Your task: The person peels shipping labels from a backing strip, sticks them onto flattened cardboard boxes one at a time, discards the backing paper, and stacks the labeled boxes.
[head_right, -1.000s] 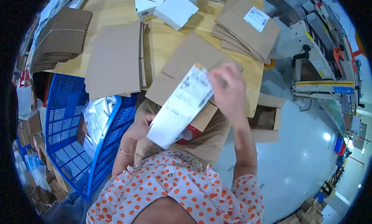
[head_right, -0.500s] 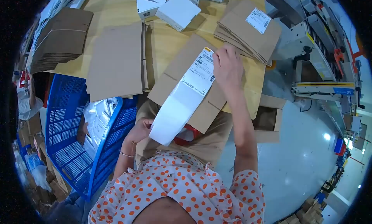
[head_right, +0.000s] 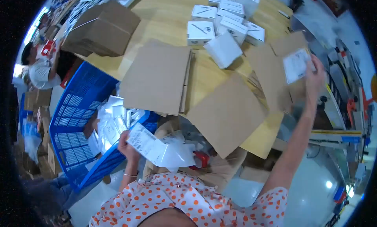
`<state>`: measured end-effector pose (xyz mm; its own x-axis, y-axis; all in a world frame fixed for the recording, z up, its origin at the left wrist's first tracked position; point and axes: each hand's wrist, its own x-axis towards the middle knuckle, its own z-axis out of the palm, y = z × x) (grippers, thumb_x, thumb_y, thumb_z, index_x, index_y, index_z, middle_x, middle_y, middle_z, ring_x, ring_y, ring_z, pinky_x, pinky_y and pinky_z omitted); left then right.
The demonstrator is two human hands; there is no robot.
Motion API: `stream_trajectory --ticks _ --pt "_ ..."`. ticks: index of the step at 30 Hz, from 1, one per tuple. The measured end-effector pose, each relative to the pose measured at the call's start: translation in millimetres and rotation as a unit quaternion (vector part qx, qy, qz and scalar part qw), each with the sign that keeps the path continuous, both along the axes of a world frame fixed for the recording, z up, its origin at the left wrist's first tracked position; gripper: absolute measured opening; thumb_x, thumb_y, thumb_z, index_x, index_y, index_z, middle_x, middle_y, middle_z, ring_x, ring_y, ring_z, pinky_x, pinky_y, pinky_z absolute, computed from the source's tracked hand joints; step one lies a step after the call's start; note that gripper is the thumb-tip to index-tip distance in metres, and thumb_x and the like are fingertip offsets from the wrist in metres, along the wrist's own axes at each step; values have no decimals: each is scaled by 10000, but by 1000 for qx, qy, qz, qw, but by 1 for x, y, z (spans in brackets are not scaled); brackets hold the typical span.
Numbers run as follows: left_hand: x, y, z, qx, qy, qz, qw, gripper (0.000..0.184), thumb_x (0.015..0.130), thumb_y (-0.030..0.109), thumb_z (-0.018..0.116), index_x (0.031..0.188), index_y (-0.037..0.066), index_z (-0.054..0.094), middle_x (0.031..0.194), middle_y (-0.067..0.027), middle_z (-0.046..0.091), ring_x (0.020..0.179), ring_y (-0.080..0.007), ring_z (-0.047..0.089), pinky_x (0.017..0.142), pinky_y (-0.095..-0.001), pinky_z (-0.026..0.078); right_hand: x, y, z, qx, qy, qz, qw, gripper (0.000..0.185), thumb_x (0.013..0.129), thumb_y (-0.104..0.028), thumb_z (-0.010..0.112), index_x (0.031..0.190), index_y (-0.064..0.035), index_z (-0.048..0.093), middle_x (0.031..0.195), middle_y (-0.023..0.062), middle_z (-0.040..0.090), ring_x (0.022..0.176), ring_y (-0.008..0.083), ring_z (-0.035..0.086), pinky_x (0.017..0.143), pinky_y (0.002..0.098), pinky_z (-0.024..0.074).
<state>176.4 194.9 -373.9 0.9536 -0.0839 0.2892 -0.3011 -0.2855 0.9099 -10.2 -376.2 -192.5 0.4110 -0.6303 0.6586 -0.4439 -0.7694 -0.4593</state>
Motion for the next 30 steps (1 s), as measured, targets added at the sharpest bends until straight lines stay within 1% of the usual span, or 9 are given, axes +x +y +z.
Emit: stream_trajectory --ticks 4,8,10,12,13,14,17,26,30 --pt "11 -9 42 -88 39 -34 995 132 701 -35 646 813 30 619 781 -44 591 709 -151 503 693 -248 412 3 -77 -98 110 173 -30 978 414 833 -146 583 1231 -33 551 1220 126 572 1052 256 552 908 313 419" --pt "-4 -28 72 -104 38 -187 976 107 705 -21 665 792 22 619 807 -71 609 725 -165 527 664 -258 418 20 -31 -95 -57 242 -221 943 465 847 -171 592 1258 18 486 1238 173 542 1064 251 541 923 321 413" --pt "-13 -47 84 -83 84 -335 935 157 706 -16 686 850 12 631 829 -78 620 730 -172 534 665 -261 428 26 64 -37 97 71 -4 993 394 865 -186 595 1197 19 538 1224 163 554 1054 228 545 909 306 420" --pt "-27 -80 83 -180 109 -408 888 221 709 -9 699 920 7 634 826 -80 627 731 -156 534 674 -246 426 33 182 -2 371 -4 120 921 232 867 -121 561 1051 0 635 1112 107 616 994 186 557 878 283 425" --pt "-36 -91 95 -109 159 -388 901 260 713 0 702 961 6 622 823 -72 632 708 -130 530 632 -219 413 20 205 -23 332 3 302 894 243 821 -77 583 1053 -31 642 1084 68 628 957 177 574 851 283 441" --pt "-41 -107 87 -158 158 -404 887 219 720 1 695 930 5 629 784 -57 626 666 -116 520 597 -206 402 25 246 -20 201 100 350 910 281 771 -54 623 1051 -38 640 1071 71 626 933 192 583 826 294 452" --pt "-52 -127 77 -184 165 -442 863 159 727 -1 685 878 1 637 723 -36 612 606 -98 502 548 -190 387 25 300 -33 301 109 397 860 213 761 1 653 973 -9 653 967 86 618 787 192 564 690 260 449" --pt "-56 -142 69 -17 178 -474 862 60 733 -10 657 793 -13 657 634 15 574 547 -56 463 507 -178 388 -5 301 -55 327 21 256 909 106 747 37 646 846 7 627 869 65 599 688 156 514 613 238 417" --pt "-30 -128 56 26 506 -525 684 112 746 -2 646 853 -25 671 695 29 596 599 -41 482 531 -179 407 7 239 -73 294 9 120 948 42 804 -16 593 837 8 584 839 39 567 720 159 508 666 252 424"
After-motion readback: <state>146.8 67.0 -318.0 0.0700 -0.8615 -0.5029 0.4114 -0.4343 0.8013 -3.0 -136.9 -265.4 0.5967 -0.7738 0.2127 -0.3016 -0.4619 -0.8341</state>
